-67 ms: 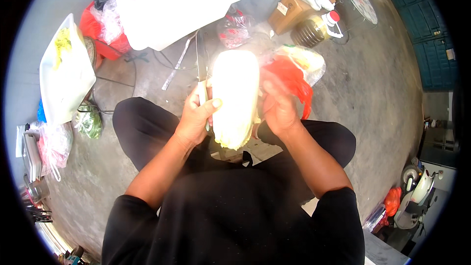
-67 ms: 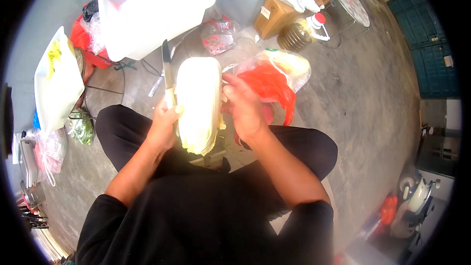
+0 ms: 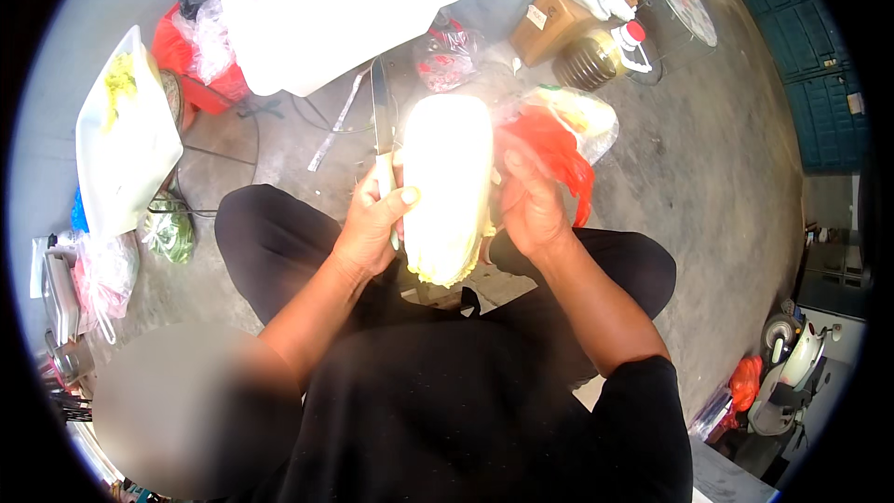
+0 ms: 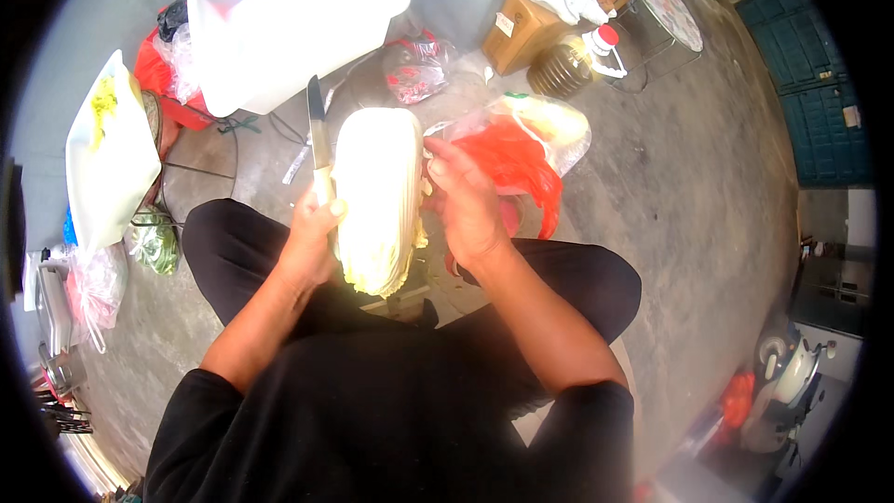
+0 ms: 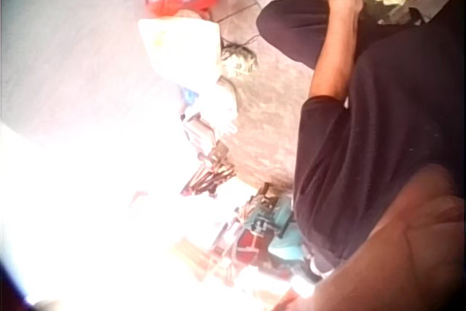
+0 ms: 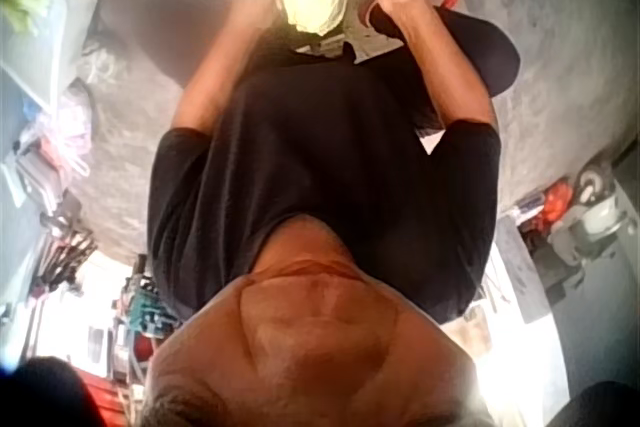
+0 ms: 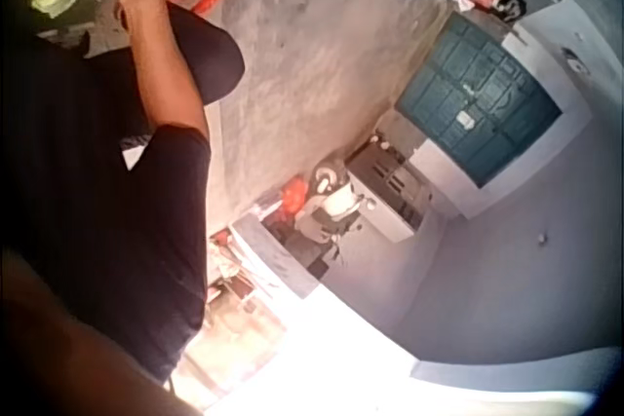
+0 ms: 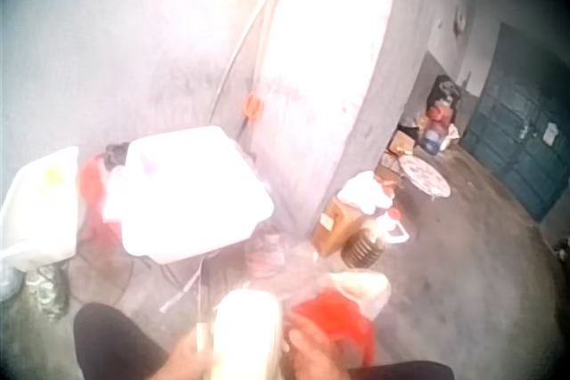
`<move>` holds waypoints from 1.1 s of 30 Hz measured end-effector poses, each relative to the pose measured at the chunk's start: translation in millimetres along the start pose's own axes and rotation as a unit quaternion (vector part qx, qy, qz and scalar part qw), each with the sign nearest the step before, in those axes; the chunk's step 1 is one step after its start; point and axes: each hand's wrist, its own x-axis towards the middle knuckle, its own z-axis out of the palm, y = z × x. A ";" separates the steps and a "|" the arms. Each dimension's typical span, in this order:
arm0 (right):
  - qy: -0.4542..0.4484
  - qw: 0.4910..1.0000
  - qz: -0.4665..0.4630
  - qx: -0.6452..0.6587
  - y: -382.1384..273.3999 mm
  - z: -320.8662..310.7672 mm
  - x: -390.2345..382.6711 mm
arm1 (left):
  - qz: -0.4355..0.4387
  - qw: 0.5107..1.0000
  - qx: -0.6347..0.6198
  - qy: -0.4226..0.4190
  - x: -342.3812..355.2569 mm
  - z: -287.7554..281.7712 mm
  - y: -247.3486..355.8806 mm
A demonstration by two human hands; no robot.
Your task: The person retrieves a bag of napa cabbage from a refrigerator, sits on the floor, and uses a knife to trim the root ends. They then separate the cabbage into individual leaves and place them into a white plastic container.
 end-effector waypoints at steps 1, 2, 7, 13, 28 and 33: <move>0.003 1.000 -0.014 -0.023 1.0 0.1 0.8 | -0.006 1.000 -0.013 -0.004 -0.2 2.4 -1.3; -0.018 0.999 -0.012 0.050 9.4 -2.8 5.8 | -0.014 1.000 -0.015 -0.011 0.1 3.5 -2.4; -0.098 0.986 0.098 0.095 -2.3 5.8 2.3 | -0.061 0.993 0.102 -0.021 -4.5 9.7 1.0; -0.055 0.990 0.086 0.095 0.6 -9.1 -0.6 | 0.033 0.962 0.259 0.075 -2.5 -11.8 13.9; -0.172 0.980 0.102 -0.013 -6.2 -3.6 -6.7 | 0.225 0.713 0.657 -0.095 -16.8 3.1 56.6; -0.169 0.982 0.057 -0.054 1.6 -0.6 -14.2 | 0.240 0.689 0.667 -0.152 -23.1 7.8 63.5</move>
